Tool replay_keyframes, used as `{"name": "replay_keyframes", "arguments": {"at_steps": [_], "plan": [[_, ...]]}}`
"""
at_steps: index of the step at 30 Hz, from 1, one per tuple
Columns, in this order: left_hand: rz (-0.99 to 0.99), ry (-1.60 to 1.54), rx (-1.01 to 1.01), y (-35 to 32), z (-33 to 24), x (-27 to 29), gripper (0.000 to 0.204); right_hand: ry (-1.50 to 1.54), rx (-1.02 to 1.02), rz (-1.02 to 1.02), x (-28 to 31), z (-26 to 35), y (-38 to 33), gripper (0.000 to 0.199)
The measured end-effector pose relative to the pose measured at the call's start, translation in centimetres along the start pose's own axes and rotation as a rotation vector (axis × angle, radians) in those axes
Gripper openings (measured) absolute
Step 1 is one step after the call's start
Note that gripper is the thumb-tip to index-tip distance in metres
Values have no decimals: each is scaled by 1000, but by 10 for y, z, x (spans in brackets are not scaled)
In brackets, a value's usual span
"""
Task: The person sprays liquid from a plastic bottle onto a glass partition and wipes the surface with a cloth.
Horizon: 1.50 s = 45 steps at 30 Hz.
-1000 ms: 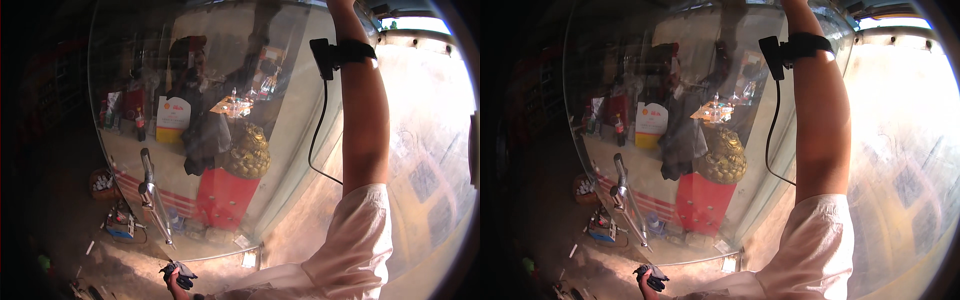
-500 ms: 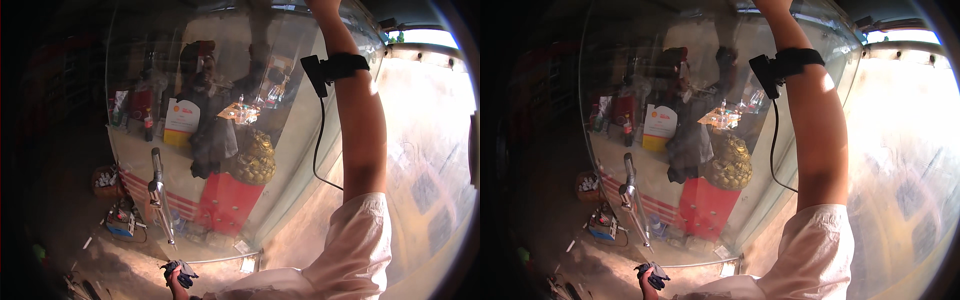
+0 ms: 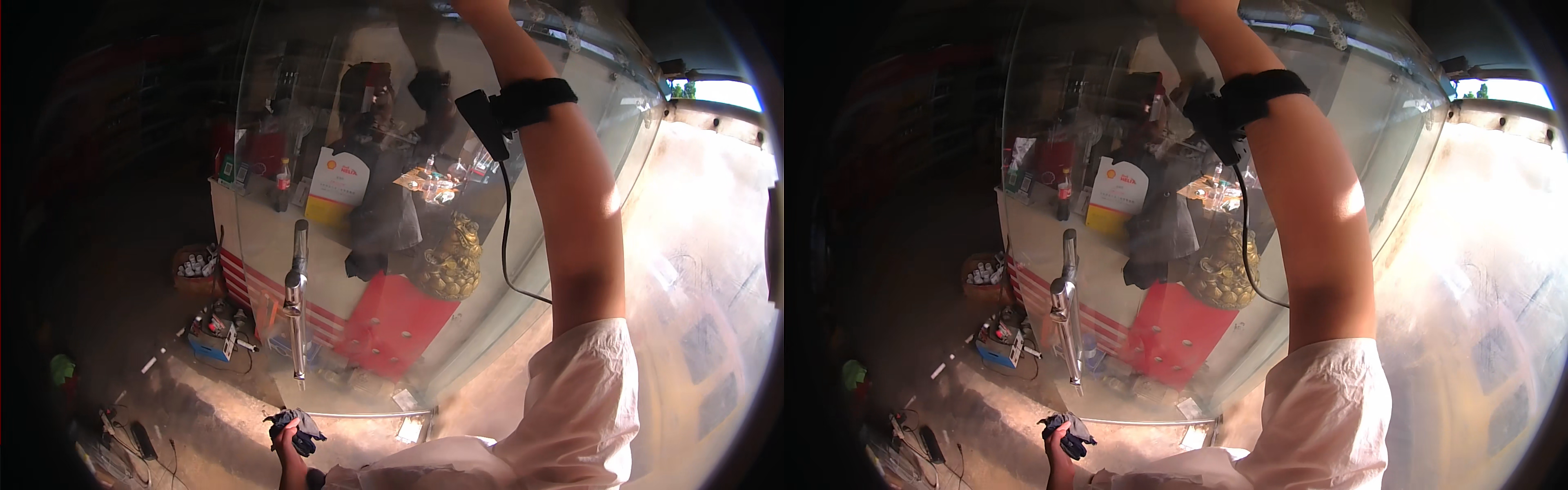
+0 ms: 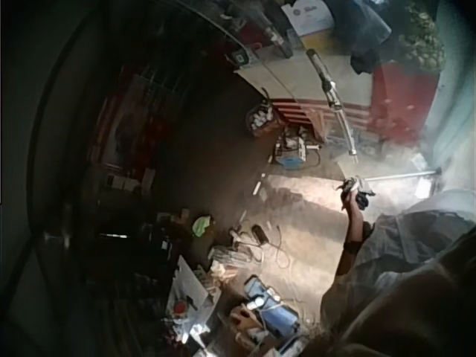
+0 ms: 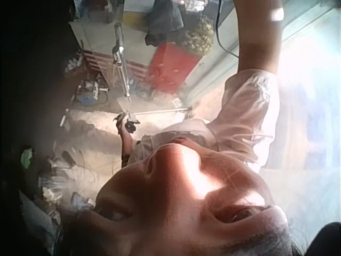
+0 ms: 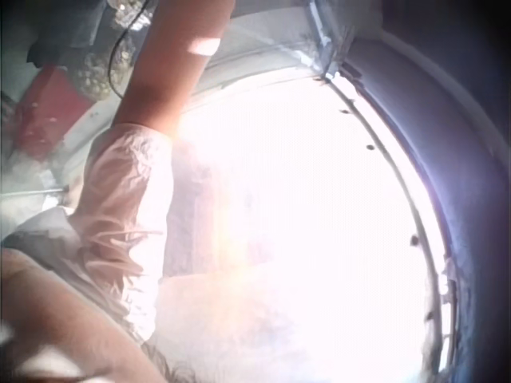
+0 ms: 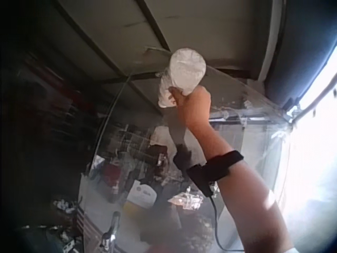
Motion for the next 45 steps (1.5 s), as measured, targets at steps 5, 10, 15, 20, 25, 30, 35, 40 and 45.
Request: {"name": "replay_keyframes", "arguments": {"at_steps": [5, 10, 15, 20, 25, 30, 35, 40, 45], "plan": [[-89, -34, -35, -12, -18, 15, 28, 144, -14, -13, -65, 61, -2, 22], [-138, -133, -139, -12, -23, 48, 22, -171, 202, 166, -98, 85, 8, 23], [-143, -121, -128, -21, -30, 66, 29, -255, 211, 240, -65, 81, 24, 24], [-150, -136, -110, -23, -29, 71, 30, -258, 54, 205, -54, 58, 15, 26], [-114, -158, -103, -18, -27, 70, 31, -316, 178, 149, -62, 72, 19, 26], [-111, -144, -127, -22, -32, 73, 34, -214, 159, 181, -58, 70, 15, 25], [-123, -170, -94, -24, -35, 75, 33, -204, 174, 241, -80, 85, 11, 24], [-108, -126, -138, -17, -36, 73, 28, -258, 201, 308, -72, 81, -5, 22], [-61, -121, -137, -8, -40, 54, 27, -318, 234, 224, 9, 38, -22, 21]]}}
Point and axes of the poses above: each hand's wrist, its own y-axis towards the middle knuckle, its own x-axis out of the back of the hand, z = x × y, the point moved 3 cm from there along y, towards the middle knuckle, and after that the axes turned 12 degrees about x, right-handed, at the moved point
